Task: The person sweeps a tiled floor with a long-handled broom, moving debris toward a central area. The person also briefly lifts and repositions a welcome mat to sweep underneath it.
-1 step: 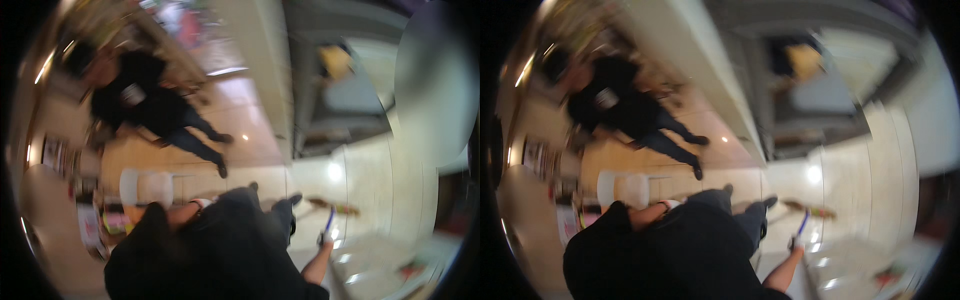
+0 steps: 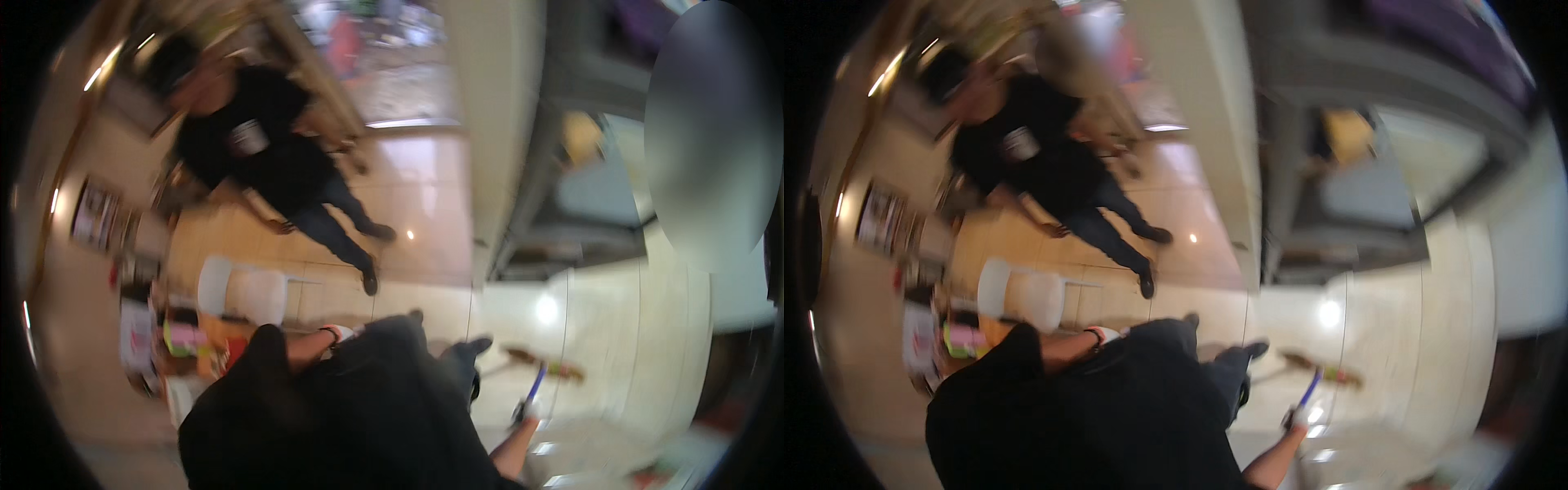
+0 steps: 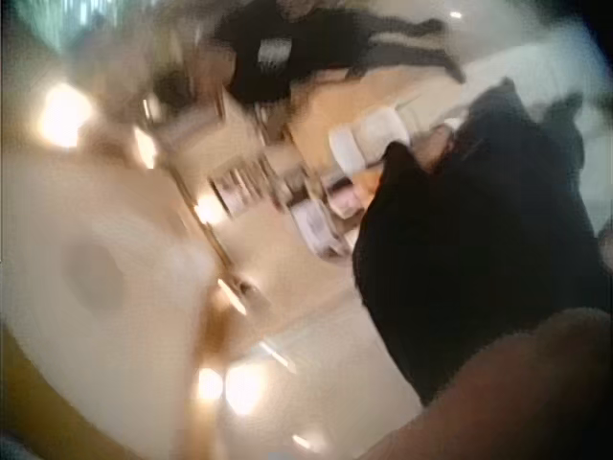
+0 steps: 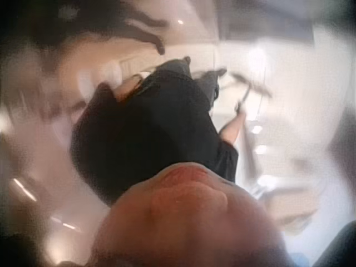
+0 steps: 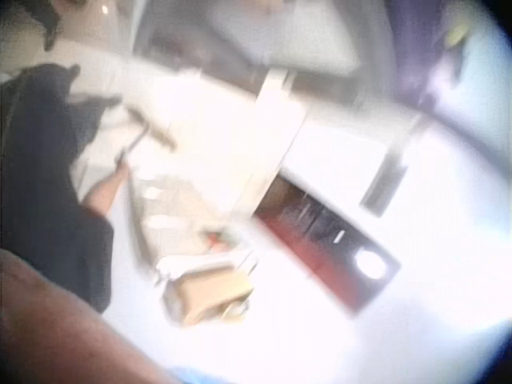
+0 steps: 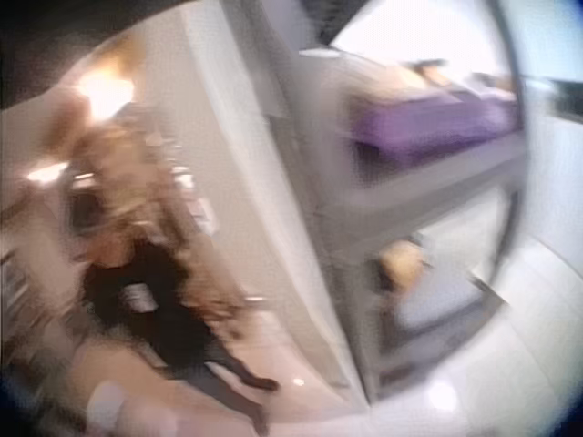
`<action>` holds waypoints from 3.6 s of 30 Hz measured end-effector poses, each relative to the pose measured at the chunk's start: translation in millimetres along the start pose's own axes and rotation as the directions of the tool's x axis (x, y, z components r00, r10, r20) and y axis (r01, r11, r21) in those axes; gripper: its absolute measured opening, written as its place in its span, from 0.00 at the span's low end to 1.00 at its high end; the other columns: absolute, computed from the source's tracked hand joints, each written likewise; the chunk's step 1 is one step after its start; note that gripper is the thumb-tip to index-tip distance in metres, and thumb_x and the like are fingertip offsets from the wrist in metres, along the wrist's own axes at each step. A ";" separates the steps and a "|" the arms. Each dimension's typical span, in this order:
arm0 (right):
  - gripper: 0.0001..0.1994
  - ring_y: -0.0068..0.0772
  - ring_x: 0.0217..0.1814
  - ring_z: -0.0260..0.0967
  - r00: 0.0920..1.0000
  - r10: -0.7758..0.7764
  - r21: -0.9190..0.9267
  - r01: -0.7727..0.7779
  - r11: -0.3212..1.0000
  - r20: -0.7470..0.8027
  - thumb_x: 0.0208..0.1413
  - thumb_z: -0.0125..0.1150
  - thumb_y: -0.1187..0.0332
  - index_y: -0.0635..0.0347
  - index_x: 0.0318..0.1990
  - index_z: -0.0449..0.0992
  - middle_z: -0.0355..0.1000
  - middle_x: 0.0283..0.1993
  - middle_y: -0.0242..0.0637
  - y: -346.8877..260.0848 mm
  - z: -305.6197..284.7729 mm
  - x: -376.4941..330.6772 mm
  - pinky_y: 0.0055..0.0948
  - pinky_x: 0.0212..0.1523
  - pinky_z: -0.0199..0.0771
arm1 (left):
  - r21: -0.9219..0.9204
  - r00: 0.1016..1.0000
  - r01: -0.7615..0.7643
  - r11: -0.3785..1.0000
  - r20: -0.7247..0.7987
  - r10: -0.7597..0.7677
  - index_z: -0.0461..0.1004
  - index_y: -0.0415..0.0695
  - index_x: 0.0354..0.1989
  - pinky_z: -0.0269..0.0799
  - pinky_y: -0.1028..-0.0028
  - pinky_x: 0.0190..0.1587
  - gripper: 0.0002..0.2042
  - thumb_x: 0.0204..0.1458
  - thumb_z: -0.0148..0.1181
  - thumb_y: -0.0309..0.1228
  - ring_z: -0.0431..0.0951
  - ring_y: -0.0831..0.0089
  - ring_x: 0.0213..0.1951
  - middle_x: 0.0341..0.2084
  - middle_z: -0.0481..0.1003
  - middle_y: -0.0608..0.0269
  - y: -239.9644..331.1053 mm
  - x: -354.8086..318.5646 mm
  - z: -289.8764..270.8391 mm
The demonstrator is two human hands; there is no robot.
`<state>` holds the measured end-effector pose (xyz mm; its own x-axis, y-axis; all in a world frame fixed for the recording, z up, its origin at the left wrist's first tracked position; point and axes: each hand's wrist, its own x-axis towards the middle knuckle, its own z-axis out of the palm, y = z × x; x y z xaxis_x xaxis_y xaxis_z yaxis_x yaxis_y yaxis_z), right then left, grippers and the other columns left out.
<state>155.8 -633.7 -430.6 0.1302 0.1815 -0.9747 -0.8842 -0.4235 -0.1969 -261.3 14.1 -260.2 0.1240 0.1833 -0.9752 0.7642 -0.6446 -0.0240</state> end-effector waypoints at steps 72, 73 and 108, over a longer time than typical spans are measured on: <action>0.27 0.69 0.53 0.78 0.761 0.263 0.205 -0.173 0.963 -0.593 0.65 0.62 0.47 0.61 0.58 0.80 0.79 0.47 0.65 76.7 7.0 -194.1 0.59 0.53 0.77 | -0.030 0.874 -0.457 0.889 0.169 0.455 0.82 0.42 0.46 0.70 0.77 0.26 0.18 0.72 0.50 0.43 0.73 0.80 0.21 0.18 0.75 0.68 878.5 49.3 -168.9; 0.28 0.68 0.54 0.78 0.766 0.299 0.247 -0.187 0.951 -0.570 0.65 0.61 0.45 0.61 0.59 0.80 0.80 0.48 0.64 90.6 39.2 -202.2 0.58 0.54 0.76 | 0.007 0.885 -0.455 0.891 0.115 0.451 0.82 0.43 0.45 0.68 0.77 0.25 0.18 0.72 0.50 0.43 0.72 0.80 0.19 0.17 0.74 0.68 885.2 63.6 -184.3; 0.18 0.45 0.38 0.79 0.754 0.653 0.714 -0.417 0.563 -0.075 0.62 0.60 0.57 0.66 0.43 0.82 0.78 0.34 0.49 -257.9 -213.7 -91.1 0.44 0.40 0.78 | 0.587 0.951 -0.306 0.750 0.221 0.214 0.82 0.39 0.43 0.76 0.55 0.50 0.21 0.65 0.53 0.47 0.83 0.46 0.47 0.39 0.82 0.41 1295.6 177.3 -402.7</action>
<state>467.9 -730.7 -313.5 -0.4456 -0.2064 -0.8711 -0.8723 0.3191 0.3706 1005.6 -489.7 -375.6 0.1418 -0.1280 -0.9816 0.1633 -0.9750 0.1508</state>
